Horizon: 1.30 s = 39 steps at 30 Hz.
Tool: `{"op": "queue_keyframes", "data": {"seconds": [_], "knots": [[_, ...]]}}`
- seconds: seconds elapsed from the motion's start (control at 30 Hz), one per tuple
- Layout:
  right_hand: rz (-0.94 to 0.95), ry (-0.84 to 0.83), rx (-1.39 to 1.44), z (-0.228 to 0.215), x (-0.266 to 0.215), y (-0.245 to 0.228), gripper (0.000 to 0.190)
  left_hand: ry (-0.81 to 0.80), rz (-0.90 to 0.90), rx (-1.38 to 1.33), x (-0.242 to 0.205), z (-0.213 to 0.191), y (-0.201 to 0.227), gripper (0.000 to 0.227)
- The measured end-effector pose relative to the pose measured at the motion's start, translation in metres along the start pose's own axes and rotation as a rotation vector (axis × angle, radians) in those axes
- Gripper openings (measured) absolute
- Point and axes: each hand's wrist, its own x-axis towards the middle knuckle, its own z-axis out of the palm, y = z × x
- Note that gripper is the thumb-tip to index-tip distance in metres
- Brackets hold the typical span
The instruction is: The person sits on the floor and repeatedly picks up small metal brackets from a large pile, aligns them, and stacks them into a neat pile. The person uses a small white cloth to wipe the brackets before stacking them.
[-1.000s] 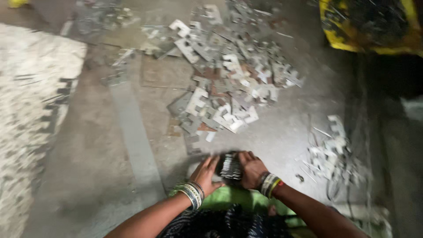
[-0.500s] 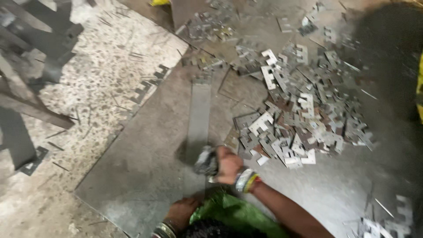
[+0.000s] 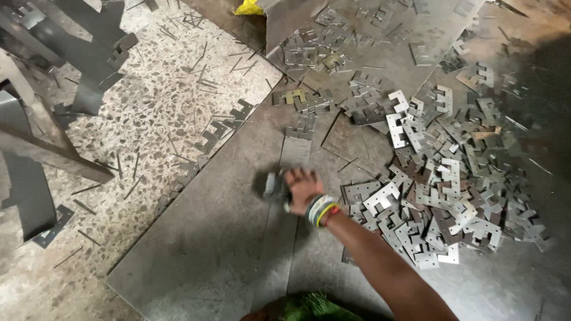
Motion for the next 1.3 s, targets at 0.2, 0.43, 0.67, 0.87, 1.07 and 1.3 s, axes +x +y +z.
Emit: {"op": "queue_keyframes", "data": {"seconds": [0.2,0.43,0.67,0.87,1.07,1.3], "knots": [[0.306,0.182,0.034,-0.027,0.059,0.058,0.107,-0.011,-0.072,-0.01,0.01,-0.056,0.001,0.043],[0.143,0.693,0.356,0.014,0.069,0.162,0.096,0.161,-0.136,-0.014,0.038,-0.086,-0.001,0.06],[0.191,0.383,0.171,-0.044,0.101,0.179,0.071,0.197,-0.208,-0.133,0.109,-0.234,0.049,0.088],[0.108,0.014,-0.008,-0.061,0.182,0.172,0.076,0.38,0.001,0.152,0.178,-0.264,0.057,0.11],[0.108,-0.212,-0.217,-0.033,0.222,0.199,0.074,0.271,-0.045,0.128,0.183,-0.253,0.043,0.106],[-0.239,0.408,-0.363,0.018,0.217,0.238,0.049,0.249,-0.069,0.127,0.186,-0.251,0.041,0.102]]}}
